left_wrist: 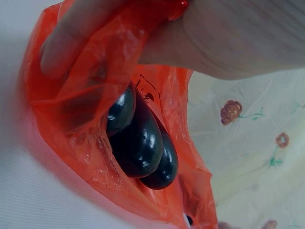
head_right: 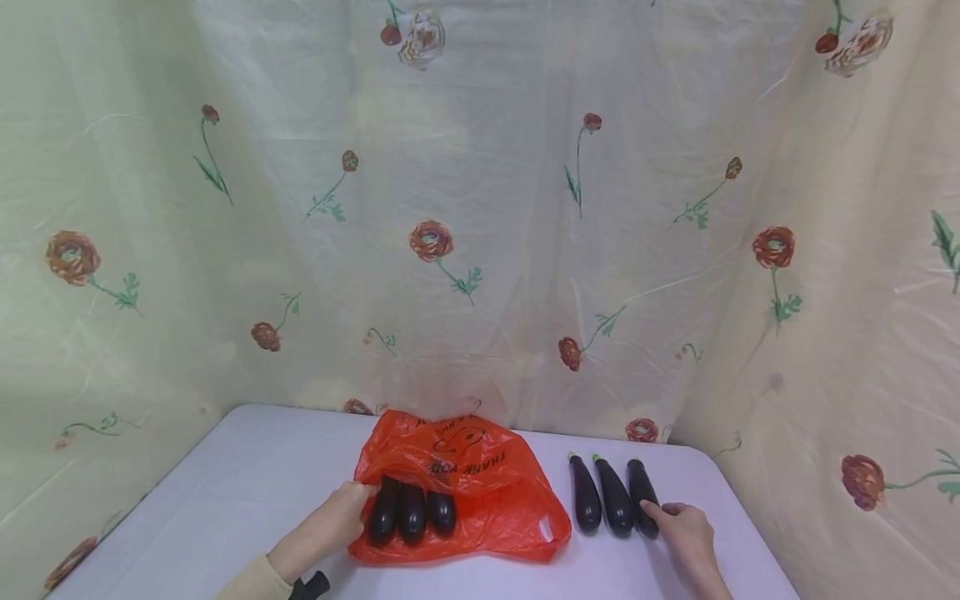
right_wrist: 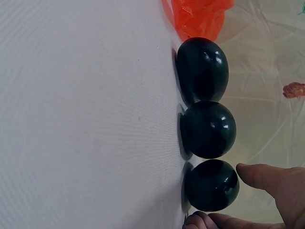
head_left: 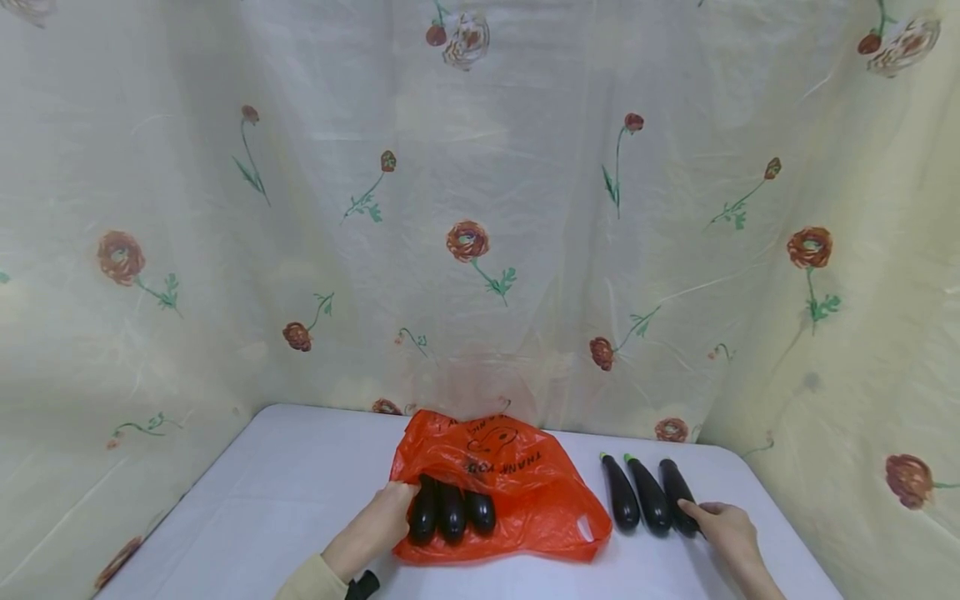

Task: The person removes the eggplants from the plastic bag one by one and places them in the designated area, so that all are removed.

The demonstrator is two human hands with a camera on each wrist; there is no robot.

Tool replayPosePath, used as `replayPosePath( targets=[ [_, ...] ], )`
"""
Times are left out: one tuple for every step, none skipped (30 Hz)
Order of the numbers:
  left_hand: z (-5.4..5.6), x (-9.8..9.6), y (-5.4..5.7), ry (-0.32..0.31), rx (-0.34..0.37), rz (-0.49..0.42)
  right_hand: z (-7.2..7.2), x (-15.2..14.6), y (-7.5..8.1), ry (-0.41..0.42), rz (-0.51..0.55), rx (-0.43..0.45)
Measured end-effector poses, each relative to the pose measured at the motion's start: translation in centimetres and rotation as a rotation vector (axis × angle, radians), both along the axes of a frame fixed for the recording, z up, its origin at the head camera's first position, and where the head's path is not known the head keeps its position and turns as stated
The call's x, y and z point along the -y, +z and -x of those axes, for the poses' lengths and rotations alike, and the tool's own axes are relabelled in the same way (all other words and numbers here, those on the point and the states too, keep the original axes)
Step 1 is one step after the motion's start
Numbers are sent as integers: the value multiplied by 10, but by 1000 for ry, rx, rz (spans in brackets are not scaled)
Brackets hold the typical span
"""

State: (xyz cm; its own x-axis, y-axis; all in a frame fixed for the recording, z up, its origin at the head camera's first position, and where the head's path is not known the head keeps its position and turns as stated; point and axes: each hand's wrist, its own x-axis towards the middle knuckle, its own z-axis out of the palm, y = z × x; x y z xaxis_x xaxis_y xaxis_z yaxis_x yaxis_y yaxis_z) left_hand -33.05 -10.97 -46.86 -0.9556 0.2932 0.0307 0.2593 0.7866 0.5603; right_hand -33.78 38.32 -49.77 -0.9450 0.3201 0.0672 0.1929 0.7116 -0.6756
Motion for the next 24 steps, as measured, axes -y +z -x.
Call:
replayPosePath(
  targets=[
    [0,0,0,3,10,-5,1,0,0,1,-1,-3],
    [1,0,0,3,14,-8,1,0,0,1,-3,-5],
    [1,1,0,5,18,-12,2,-1,-1,2,-4,-6],
    [1,1,0,6,19,-15,2,-1,-1,2,-4,-7],
    [0,1,-1,6,16,-16,2,-1,-1,3,-5,-5],
    [0,1,-1,4,11,-15,2,-1,-1,1,-4,-4],
    [0,0,-1,4,9,-14,2,-2,-1,1,-5,-1],
    [0,0,-1,4,8,-14,2,-2,0,1,-4,2],
    [0,0,-1,4,7,-12,2,-3,0,0,-2,5],
    [1,0,-1,5,8,-11,2,-3,0,-3,2,8],
    [0,0,0,6,8,-11,2,-3,1,-5,4,9],
    [1,0,0,6,10,-12,1,-3,1,-8,10,13],
    [1,0,0,8,12,-12,1,-3,2,-11,17,17],
    [1,0,0,8,13,-14,1,-3,3,-14,22,16],
    [1,0,-1,6,14,-15,1,-3,3,-18,26,16],
    [1,0,0,3,12,-15,1,-3,4,-23,30,17],
    [1,1,0,0,11,-15,0,-3,4,-23,32,19],
    [1,1,0,-3,9,-16,0,-4,4,-26,32,19],
    [1,1,0,-5,10,-16,0,-4,5,-30,33,19],
    [1,1,0,-8,11,-16,0,-4,5,-34,33,17],
    [1,1,0,-9,12,-17,0,-5,5,-39,37,19],
    [1,1,1,-8,15,-18,0,-5,5,-43,39,20],
    [1,2,1,-7,17,-19,0,-5,6,-43,43,21],
    [1,1,1,-6,19,-19,0,-5,6,-48,47,23]
  ],
)
